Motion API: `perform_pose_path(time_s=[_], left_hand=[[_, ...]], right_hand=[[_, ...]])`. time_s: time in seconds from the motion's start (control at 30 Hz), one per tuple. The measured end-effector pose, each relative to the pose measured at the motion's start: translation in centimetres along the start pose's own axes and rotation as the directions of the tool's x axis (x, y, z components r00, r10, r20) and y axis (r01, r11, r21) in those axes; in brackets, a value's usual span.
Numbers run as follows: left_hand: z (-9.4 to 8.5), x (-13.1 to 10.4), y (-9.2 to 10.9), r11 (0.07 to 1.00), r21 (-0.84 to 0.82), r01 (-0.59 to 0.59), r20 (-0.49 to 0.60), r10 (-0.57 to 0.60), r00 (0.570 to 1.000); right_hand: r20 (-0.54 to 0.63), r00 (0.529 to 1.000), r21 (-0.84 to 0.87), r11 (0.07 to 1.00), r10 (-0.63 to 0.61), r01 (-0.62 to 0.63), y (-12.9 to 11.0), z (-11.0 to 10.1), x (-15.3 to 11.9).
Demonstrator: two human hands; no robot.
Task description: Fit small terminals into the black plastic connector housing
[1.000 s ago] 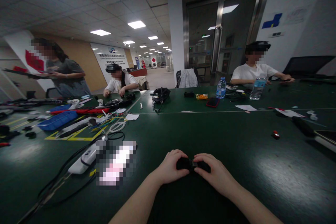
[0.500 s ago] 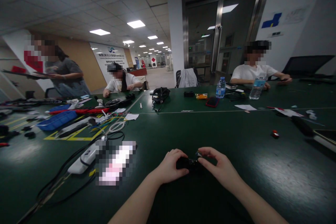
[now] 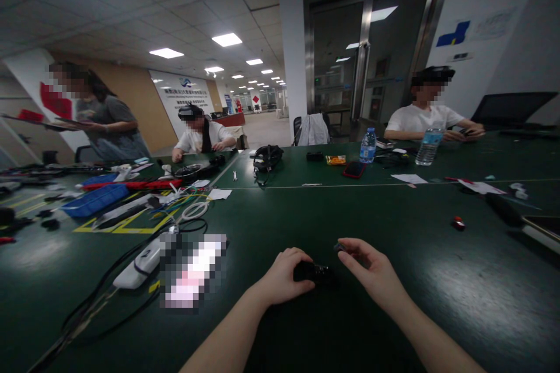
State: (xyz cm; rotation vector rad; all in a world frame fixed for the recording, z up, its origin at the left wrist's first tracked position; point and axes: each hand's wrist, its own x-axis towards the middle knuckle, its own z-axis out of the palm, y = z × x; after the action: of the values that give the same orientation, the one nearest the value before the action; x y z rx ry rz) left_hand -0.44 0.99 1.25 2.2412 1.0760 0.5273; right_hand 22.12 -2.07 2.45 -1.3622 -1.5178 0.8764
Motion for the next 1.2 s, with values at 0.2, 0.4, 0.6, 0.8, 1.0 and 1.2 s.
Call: perform_pose_path(time_s=[0.2, 0.4, 0.6, 0.8, 1.0, 1.2], left_hand=[[0.0, -0.1, 0.0, 1.0, 0.0, 0.006, 0.006, -0.006, 1.0], [-0.1, -0.1, 0.0, 1.0, 0.01, 0.009, 0.01, -0.01, 1.0], [0.1, 0.0, -0.2, 1.0, -0.002, 0.01, 0.001, -0.01, 1.0], [-0.1, 0.0, 0.1, 1.0, 0.01, 0.016, 0.008, -0.016, 1.0], [-0.2, -0.1, 0.2, 1.0, 0.0, 0.018, 0.009, -0.018, 1.0], [0.0, 0.0, -0.1, 1.0, -0.001, 0.003, -0.005, -0.003, 1.0]], right_hand=[[-0.039, 0.998, 0.151, 0.987, 0.052, -0.046, -0.3, -0.2, 0.0], [-0.093, 0.989, 0.279, 0.957, 0.112, -0.082, 0.6, -0.2, 0.3], [-0.098, 0.978, 0.484, 0.867, 0.182, -0.113, 0.9, -0.3, 0.4], [-0.097, 0.968, 0.629, 0.768, 0.23, -0.12, 0.2, -0.3, 0.3], [-0.07, 0.963, 0.7, 0.701, 0.259, -0.138, 0.4, -0.3, 0.5], [-0.061, 0.96, 0.726, 0.672, 0.274, -0.145, 0.3, -0.4, 0.5]])
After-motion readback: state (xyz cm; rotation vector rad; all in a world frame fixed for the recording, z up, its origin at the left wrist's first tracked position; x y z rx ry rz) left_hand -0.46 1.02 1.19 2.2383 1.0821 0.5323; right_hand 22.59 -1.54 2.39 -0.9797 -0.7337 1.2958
